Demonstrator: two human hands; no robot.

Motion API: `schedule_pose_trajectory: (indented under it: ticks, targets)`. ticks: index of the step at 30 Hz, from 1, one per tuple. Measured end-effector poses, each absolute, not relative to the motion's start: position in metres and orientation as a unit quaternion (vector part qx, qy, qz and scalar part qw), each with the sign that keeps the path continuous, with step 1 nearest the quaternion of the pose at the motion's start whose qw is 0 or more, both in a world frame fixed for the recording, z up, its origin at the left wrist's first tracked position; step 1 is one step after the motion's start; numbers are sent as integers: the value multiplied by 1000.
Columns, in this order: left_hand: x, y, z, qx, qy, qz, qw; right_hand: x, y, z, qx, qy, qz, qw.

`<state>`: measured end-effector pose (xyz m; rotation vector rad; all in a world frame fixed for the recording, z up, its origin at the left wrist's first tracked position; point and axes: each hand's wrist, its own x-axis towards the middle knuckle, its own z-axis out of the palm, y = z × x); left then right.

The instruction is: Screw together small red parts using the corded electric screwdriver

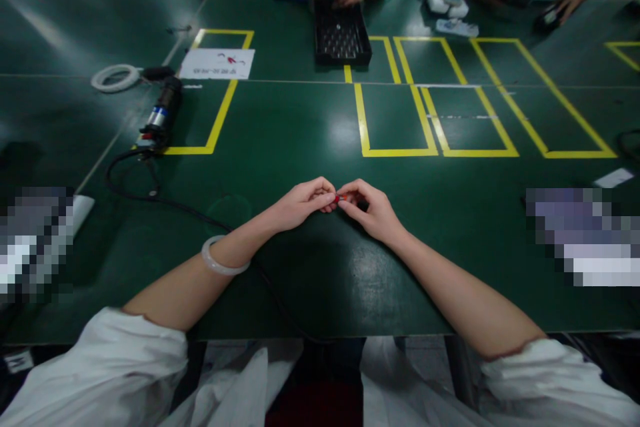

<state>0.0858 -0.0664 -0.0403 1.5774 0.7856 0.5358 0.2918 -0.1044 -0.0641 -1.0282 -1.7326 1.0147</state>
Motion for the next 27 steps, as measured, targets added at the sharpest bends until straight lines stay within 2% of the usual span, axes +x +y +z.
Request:
schedule_pose_trajectory:
  ticks: [6, 10, 18, 27]
  targets:
    - [86, -70, -43, 696, 339, 240, 586, 290, -103, -65, -415, -608, 505, 450]
    - [88, -76, -41, 757, 341, 241, 502, 290, -102, -68, -410, -578, 540, 453]
    - [88, -77, -41, 786, 370, 258, 422, 291, -104, -67, -410, -620, 506, 438]
    - [88, -76, -42, 782, 375, 256, 427, 291, -102, -67, -422, -671, 425, 437]
